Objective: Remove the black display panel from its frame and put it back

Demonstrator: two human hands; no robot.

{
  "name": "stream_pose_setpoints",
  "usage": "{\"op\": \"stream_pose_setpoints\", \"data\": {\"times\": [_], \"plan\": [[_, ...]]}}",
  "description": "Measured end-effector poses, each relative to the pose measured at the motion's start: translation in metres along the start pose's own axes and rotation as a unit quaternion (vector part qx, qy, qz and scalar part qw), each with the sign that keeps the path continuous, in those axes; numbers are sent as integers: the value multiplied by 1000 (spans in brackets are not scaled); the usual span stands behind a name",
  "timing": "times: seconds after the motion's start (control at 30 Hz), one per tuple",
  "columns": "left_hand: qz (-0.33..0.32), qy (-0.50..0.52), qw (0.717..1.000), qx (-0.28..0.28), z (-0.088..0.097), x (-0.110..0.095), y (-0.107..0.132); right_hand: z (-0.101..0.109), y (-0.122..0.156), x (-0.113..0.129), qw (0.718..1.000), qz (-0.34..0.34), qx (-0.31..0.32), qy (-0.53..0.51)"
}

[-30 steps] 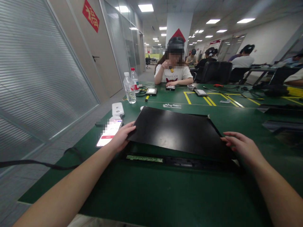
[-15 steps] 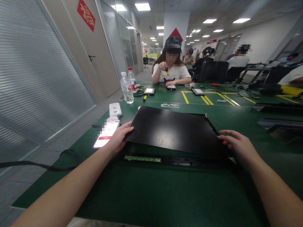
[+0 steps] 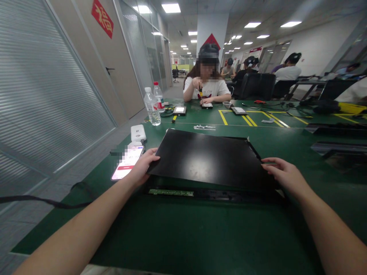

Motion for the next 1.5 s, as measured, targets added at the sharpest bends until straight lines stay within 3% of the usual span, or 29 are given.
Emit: {"op": "stream_pose_setpoints", "data": {"times": [0.13, 0.7, 1.07, 1.5], "plan": [[0, -6, 1000, 0, 0, 0, 0, 1, -1, 1, 999, -45, 12, -21], [0, -6, 1000, -14, -5, -5, 2, 1, -2, -3, 997, -73, 13, -23], [5, -1, 1000, -2, -4, -2, 0, -1, 3, 8, 999, -25, -3, 37], [5, 9, 999, 31, -5, -2, 2, 1, -1, 2, 998, 0, 10, 57]]}}
Point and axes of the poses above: each hand's wrist, its own y-axis away from the middle knuckle, its own z-axis out of the back of the hand, x = y × z, the point moved 5 cm from there along -y, towards the middle knuckle, and after that the axes turned 13 degrees about -y, right-handed, at the moved point
